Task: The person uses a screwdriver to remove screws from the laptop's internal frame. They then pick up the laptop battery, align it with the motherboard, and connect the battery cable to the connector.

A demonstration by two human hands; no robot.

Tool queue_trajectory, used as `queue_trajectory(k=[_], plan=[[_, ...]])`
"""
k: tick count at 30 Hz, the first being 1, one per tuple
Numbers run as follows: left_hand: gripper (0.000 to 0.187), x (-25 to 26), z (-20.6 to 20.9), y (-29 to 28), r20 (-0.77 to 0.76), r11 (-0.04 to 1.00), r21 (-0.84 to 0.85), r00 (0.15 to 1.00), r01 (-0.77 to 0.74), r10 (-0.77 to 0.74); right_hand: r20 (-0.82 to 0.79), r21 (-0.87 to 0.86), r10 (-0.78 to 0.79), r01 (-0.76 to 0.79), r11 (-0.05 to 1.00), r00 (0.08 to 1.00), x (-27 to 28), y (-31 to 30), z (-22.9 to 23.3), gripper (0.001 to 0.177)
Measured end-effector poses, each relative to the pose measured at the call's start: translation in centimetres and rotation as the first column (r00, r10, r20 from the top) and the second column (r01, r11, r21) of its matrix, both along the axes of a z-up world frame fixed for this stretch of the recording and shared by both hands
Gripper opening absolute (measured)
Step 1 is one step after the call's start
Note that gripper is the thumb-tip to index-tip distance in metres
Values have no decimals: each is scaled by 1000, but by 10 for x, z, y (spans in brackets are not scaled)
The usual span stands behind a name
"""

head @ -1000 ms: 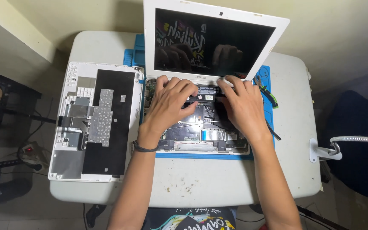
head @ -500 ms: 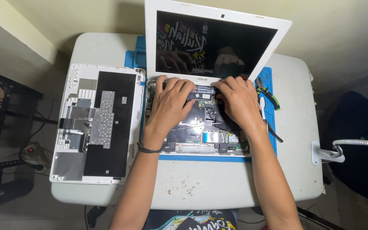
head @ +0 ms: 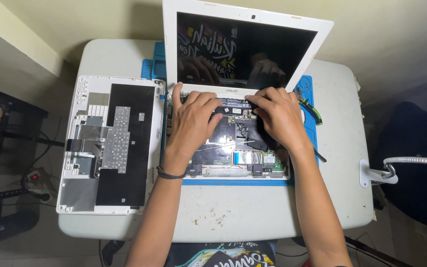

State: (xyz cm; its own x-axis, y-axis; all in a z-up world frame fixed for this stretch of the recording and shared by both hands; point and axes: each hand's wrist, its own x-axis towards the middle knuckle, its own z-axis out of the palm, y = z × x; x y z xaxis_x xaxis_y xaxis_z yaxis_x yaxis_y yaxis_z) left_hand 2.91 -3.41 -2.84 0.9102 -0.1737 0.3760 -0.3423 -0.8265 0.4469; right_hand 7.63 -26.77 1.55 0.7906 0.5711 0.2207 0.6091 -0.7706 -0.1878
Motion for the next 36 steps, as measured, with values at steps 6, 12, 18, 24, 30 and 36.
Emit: queue_trajectory(k=[6, 12, 18, 24, 30, 36], plan=[[14, -5, -3, -4, 6, 996, 1, 996, -87, 87, 78, 99, -95, 87, 991, 992, -4, -32, -19, 24], [13, 4, -13, -3, 6, 996, 18, 996, -86, 86, 107, 74, -179, 172, 982, 978, -6, -47, -30, 36], [16, -8, 1, -10, 52, 992, 71, 994, -101, 98, 106, 147, -275, 259, 955, 955, -10, -50, -31, 26], [17, -12, 1, -12, 45, 992, 61, 993, -110, 108, 41, 149, -240, 232, 961, 970, -19, -42, -23, 29], [18, -16, 4, -12, -28, 991, 67, 993, -113, 115, 197, 4, -141, 143, 990, 970, -24, -37, -23, 29], [19, -15, 8, -14, -34, 991, 59, 992, -121, 123, -8, 207, -233, 229, 951, 973, -17, -47, -33, 43]])
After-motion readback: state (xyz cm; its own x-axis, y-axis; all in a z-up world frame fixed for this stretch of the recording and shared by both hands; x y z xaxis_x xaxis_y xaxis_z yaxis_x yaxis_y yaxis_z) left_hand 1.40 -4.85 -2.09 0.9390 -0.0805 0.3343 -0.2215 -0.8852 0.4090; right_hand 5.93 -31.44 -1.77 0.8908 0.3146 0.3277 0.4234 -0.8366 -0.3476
